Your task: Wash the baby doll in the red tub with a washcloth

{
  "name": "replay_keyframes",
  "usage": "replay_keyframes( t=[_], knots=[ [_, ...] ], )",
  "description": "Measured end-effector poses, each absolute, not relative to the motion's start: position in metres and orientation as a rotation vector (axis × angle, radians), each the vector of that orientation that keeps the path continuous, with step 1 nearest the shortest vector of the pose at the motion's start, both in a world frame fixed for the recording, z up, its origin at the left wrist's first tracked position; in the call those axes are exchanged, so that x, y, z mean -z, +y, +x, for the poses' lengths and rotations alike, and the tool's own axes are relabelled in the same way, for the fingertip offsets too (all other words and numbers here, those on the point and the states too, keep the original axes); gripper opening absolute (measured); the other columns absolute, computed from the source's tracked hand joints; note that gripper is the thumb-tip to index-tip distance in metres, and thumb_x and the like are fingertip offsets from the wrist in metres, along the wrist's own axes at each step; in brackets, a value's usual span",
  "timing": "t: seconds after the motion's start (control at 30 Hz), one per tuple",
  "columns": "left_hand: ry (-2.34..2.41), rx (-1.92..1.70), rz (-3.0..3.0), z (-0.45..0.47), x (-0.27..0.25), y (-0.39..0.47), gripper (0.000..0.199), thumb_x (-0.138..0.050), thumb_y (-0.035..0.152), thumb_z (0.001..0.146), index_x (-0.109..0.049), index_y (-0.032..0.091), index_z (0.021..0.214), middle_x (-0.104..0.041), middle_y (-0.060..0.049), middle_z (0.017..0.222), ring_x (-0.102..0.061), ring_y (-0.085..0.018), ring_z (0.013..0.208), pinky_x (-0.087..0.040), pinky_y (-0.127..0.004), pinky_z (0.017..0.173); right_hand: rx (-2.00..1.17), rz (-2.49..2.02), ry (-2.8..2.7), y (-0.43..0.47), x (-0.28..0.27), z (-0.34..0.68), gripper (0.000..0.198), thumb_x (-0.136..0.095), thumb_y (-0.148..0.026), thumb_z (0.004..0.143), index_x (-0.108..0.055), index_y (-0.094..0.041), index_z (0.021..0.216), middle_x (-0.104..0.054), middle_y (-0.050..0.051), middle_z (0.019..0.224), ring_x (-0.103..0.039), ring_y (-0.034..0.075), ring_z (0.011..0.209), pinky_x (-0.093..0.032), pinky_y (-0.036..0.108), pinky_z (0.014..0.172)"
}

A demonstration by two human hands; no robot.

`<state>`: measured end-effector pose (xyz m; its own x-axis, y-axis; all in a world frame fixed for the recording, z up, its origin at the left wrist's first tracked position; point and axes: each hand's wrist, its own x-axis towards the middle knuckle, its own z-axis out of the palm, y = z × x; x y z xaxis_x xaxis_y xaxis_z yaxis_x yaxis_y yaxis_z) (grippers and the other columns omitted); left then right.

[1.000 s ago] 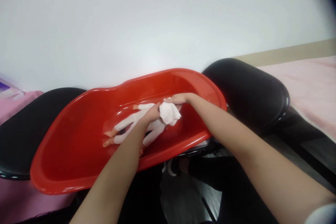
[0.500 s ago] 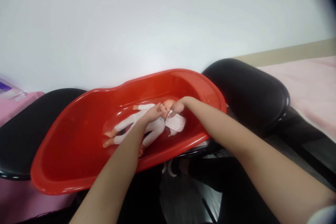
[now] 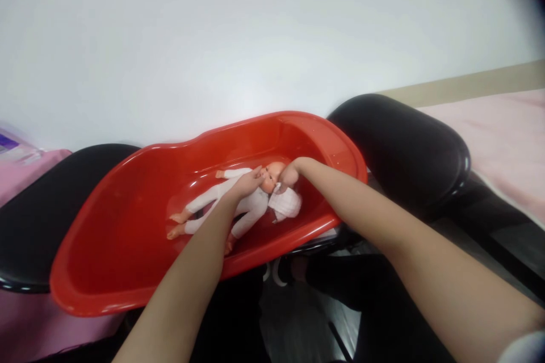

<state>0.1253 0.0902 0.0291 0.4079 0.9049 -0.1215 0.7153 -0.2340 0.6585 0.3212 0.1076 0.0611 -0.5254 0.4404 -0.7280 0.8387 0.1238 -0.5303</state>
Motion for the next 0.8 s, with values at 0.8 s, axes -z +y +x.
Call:
replay_keyframes(
  t=[0.8],
  knots=[
    [1.317,-0.555,1.975,0.133,-0.026,0.092,0.068,-0.017,0.055,0.096,-0.056,0.009,0.127,-0.054,-0.015,0.137,-0.048,-0.026,0.129,-0.032,-0.035,0.111,2.155,1.089,1.718,0.093,-0.079,0.309,0.045,-0.073,-0.035,0.077,-0.052,-0.013,0.110,-0.070,0.005,0.086,-0.068,0.014,0.075,-0.056,0.025,0.072]
  ],
)
